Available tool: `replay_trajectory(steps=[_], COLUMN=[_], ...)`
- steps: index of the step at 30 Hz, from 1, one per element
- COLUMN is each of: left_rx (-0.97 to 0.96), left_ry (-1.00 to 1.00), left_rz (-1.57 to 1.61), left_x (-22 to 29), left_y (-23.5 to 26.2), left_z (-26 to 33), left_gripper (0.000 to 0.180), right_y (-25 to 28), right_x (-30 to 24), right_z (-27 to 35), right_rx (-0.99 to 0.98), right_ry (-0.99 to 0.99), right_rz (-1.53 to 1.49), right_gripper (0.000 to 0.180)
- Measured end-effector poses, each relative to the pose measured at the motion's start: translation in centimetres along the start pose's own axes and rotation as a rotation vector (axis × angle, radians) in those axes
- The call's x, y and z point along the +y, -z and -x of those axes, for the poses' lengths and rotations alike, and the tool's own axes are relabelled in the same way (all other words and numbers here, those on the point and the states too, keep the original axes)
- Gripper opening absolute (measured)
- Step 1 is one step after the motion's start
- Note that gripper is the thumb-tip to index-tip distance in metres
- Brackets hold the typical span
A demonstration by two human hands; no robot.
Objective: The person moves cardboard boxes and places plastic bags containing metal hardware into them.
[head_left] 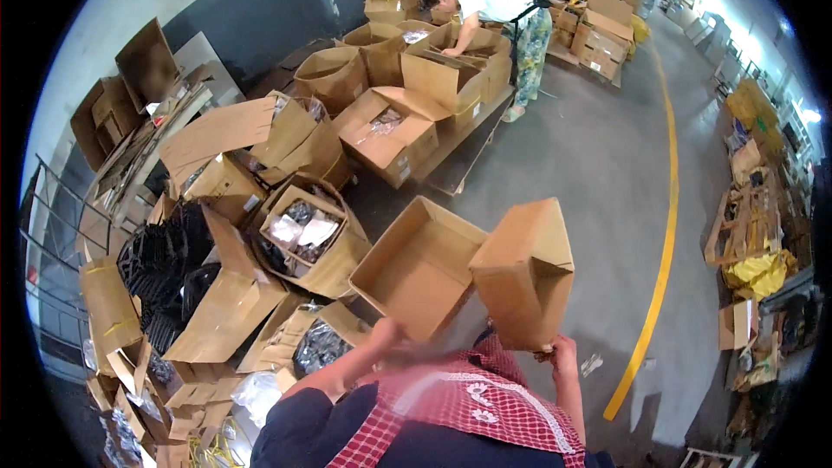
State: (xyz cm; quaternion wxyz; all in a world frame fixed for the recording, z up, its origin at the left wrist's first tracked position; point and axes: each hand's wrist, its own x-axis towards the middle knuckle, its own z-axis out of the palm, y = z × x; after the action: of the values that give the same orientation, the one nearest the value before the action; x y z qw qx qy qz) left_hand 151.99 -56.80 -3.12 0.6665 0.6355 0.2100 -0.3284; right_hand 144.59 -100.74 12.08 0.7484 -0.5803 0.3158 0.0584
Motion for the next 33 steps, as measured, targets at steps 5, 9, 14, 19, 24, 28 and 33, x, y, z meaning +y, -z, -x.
replay_trajectory(steps=[5,9,14,19,24,28,33], left_rx=[-0.042,0.056,0.284,0.314,0.323,0.381,0.458], left_ry=[-0.032,0.06,0.076,0.024,0.051,0.05,0.036], left_rz=[0.384,0.716,0.753,1.115,1.156,1.027,0.995], left_x=[14.1,20.9,20.9,22.0,37.4,41.0,43.3], left_y=[-9.8,-11.2,-7.8,-4.4,-3.9,0.3,3.6], left_z=[-2.3,-2.8,-6.3,-13.4,-16.8,-22.3,-28.2], left_gripper=[0.041,0.046,0.049,0.05,0.047,0.036,0.035], right_y=[3.2,0.8,-5.5,-13.4,-23.2,-27.9,-32.2], right_x=[-9.1,-14.4,-19.8,-23.5,-28.7,-32.9,-38.7], right_z=[-11.8,-21.3,-34.6,-44.0,-48.5,-54.0,-61.9], right_rx=[0.034,-0.004,-0.176,-0.298,-0.214,-0.251,-0.272], right_ry=[-0.054,-0.127,-0.094,-0.038,-0.149,-0.173,-0.122], right_rz=[0.021,-0.034,-0.048,0.165,0.184,0.202,0.256], right_gripper=[0.032,0.032,0.031,0.027,0.025,0.024,0.024])
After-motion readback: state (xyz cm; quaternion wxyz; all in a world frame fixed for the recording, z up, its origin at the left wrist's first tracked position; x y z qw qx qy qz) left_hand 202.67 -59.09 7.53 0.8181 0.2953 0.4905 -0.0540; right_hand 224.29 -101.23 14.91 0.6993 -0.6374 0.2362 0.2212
